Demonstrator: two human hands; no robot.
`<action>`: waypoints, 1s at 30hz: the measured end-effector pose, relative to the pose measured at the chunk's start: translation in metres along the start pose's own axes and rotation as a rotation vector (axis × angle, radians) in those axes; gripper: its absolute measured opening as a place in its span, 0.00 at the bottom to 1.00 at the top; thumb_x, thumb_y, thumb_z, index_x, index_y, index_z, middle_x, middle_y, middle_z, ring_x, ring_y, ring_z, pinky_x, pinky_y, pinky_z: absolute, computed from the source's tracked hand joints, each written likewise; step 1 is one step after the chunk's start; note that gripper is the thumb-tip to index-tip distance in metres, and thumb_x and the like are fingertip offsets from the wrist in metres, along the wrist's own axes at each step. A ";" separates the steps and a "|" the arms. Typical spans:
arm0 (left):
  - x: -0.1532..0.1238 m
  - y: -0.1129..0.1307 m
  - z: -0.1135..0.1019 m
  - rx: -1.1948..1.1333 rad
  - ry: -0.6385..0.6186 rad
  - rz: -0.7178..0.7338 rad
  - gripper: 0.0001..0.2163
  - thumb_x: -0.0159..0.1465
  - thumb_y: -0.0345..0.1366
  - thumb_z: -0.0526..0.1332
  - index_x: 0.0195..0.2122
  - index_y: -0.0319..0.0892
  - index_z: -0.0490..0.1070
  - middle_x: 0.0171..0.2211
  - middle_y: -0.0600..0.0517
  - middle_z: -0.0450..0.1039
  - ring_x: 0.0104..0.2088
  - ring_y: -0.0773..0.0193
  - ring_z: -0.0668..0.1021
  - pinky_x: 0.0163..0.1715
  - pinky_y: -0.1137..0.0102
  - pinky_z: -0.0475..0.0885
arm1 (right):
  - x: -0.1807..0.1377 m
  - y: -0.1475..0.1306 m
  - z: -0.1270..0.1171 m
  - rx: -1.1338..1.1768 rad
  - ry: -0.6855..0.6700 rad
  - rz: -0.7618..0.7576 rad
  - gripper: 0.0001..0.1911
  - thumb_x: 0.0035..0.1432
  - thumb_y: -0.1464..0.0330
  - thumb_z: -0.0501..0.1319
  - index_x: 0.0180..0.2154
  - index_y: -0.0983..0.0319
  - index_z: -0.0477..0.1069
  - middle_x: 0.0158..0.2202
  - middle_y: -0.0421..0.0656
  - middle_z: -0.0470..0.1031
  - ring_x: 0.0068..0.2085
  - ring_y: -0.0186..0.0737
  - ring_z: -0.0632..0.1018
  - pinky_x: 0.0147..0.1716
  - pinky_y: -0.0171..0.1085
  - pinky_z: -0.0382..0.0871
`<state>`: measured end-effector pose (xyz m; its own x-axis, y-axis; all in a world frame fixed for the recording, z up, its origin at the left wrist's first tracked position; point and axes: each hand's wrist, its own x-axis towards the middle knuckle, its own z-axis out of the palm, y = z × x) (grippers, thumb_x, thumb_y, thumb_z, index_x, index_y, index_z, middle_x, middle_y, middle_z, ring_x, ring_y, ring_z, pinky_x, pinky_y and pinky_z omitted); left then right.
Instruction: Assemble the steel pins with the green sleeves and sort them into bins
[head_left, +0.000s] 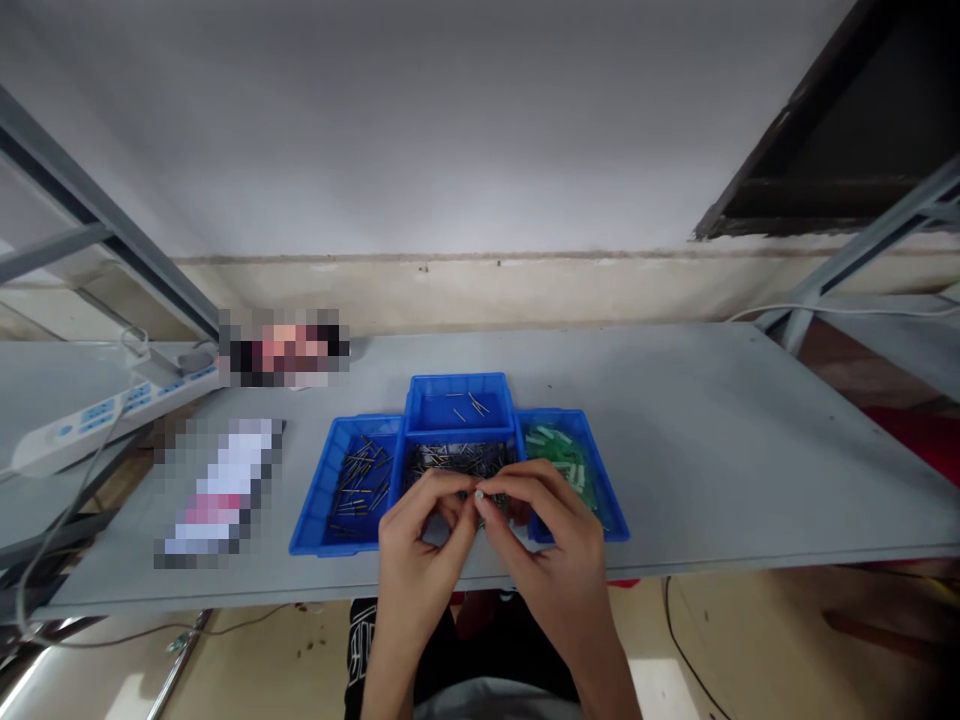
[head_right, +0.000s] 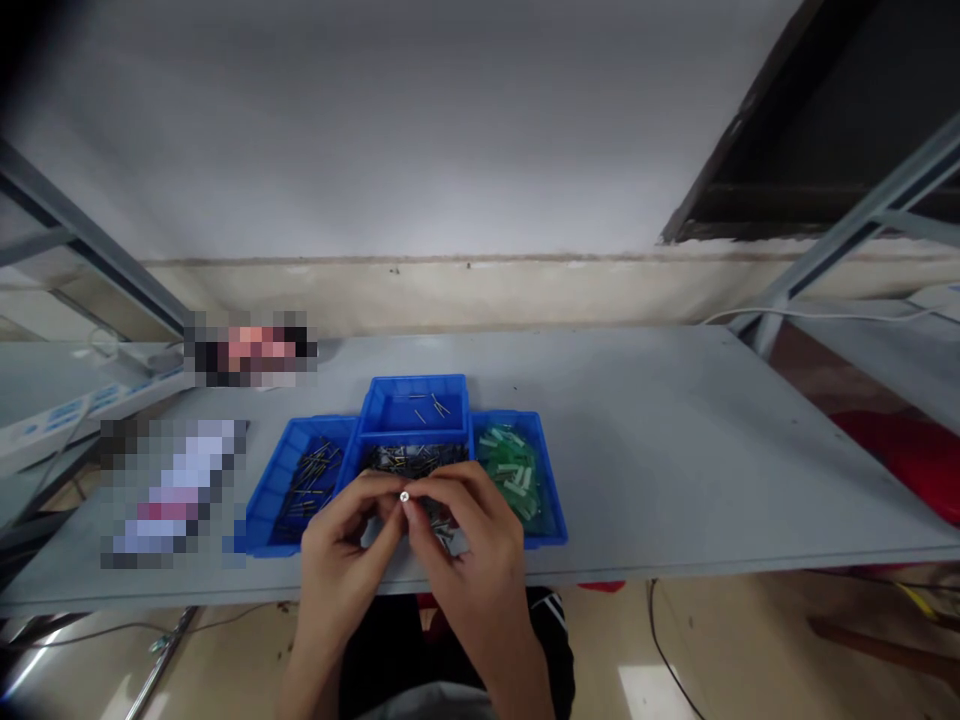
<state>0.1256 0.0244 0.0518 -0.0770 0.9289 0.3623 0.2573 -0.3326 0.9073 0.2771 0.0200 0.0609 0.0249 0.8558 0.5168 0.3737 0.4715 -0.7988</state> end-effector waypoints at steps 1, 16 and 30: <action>0.000 0.000 0.000 -0.001 0.006 0.006 0.05 0.70 0.30 0.67 0.41 0.45 0.83 0.31 0.54 0.78 0.30 0.64 0.79 0.32 0.72 0.74 | 0.001 0.000 0.000 0.000 0.001 0.000 0.10 0.69 0.75 0.67 0.45 0.55 0.82 0.44 0.42 0.81 0.42 0.40 0.83 0.42 0.39 0.81; -0.009 0.015 -0.008 -0.131 0.210 -0.215 0.08 0.74 0.42 0.68 0.48 0.47 0.83 0.40 0.50 0.86 0.26 0.69 0.77 0.26 0.74 0.72 | 0.037 -0.005 0.007 -0.114 0.112 -0.057 0.06 0.73 0.73 0.65 0.45 0.56 0.78 0.41 0.40 0.84 0.33 0.35 0.81 0.37 0.36 0.77; -0.023 0.011 -0.029 -0.261 0.363 -0.224 0.11 0.77 0.41 0.64 0.40 0.45 0.82 0.32 0.53 0.79 0.26 0.68 0.75 0.24 0.74 0.69 | 0.033 0.008 0.014 -0.575 -0.423 -0.127 0.07 0.69 0.74 0.71 0.46 0.58 0.82 0.43 0.42 0.87 0.46 0.49 0.82 0.46 0.46 0.71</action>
<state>0.1025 -0.0051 0.0601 -0.4451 0.8809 0.1609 -0.0502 -0.2040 0.9777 0.2678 0.0548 0.0672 -0.3686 0.8656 0.3388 0.7812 0.4860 -0.3918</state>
